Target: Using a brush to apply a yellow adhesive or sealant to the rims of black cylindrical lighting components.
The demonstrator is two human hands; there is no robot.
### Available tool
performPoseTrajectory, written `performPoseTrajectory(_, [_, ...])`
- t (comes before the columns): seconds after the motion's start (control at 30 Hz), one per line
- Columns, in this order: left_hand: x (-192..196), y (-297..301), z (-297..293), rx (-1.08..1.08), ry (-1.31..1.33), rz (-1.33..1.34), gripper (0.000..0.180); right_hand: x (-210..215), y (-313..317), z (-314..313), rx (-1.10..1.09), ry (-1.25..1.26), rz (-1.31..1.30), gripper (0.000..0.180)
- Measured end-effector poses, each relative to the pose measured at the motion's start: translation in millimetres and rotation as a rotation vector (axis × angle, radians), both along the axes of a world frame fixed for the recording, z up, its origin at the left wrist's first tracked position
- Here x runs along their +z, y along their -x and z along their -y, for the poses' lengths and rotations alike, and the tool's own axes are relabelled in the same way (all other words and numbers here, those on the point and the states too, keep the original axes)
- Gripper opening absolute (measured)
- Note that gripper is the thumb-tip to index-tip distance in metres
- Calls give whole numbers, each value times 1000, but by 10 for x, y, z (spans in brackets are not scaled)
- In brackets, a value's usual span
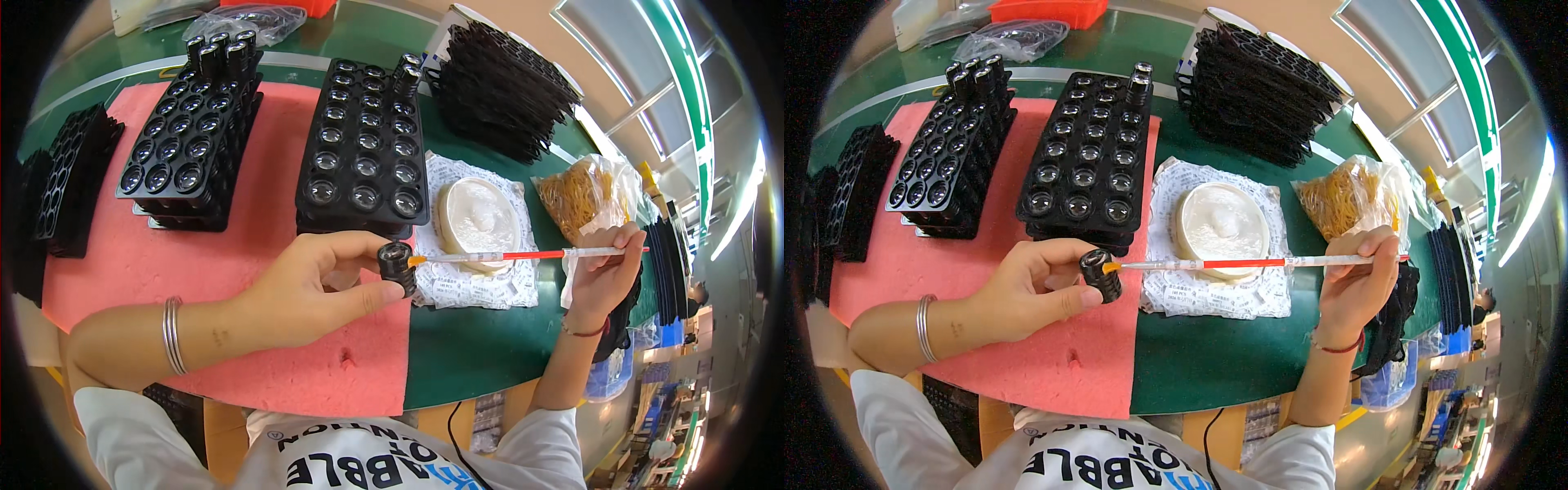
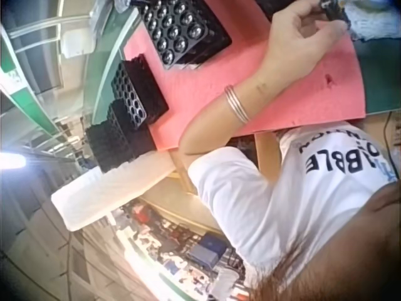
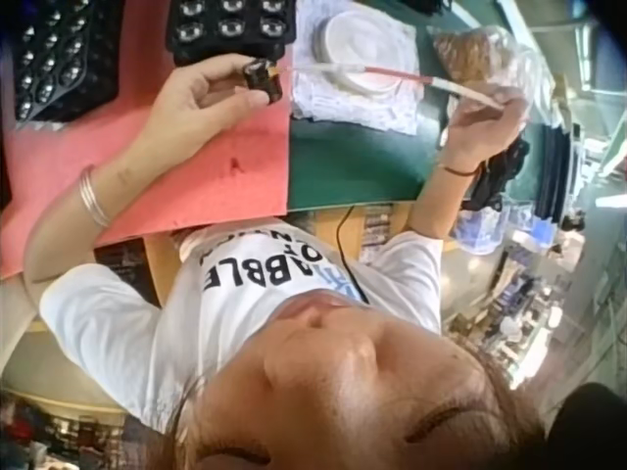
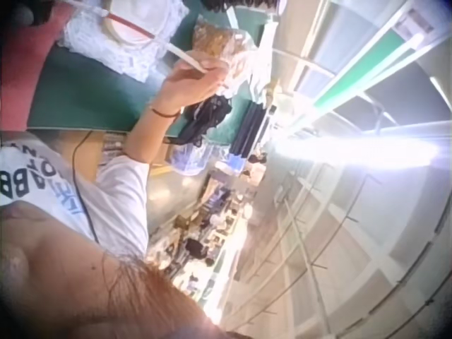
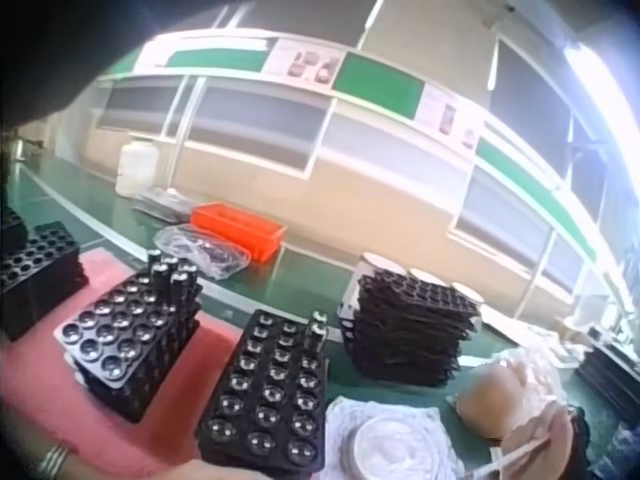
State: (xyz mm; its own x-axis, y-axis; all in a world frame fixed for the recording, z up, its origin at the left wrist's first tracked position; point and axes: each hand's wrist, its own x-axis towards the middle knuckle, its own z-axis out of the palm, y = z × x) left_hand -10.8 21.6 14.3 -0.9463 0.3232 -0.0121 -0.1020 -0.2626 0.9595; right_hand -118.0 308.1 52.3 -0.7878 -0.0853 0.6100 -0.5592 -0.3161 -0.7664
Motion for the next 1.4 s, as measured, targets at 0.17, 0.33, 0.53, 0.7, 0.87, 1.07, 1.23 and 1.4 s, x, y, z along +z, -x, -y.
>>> performPoseTrajectory(0.17, [-63,15,-10,-8,9,-10,27,19,-8,25,-71,16,41,32])
performPoseTrajectory(0.33, [-47,12,-15,21,24,-49,21,25,0,28,2,135,129,31])
performPoseTrajectory(0.53, [-65,-5,-22,63,72,-44,20,-6,-36,85,129,82,71,32])
performPoseTrajectory(0.7, [-131,9,-14,73,183,-81,22,-15,-66,112,81,56,52,32])
performPoseTrajectory(0.87, [-86,-5,-25,64,133,-65,22,-21,-58,106,6,57,58,31])
performPoseTrajectory(1.07, [-90,-4,-14,0,140,-90,23,-15,-30,67,-64,40,94,31])
performPoseTrajectory(1.23, [-87,0,4,-81,229,-58,25,-22,-6,32,-65,45,78,30])
performPoseTrajectory(1.4, [-100,-17,-21,-119,54,-36,27,-9,-16,35,-60,54,72,30])
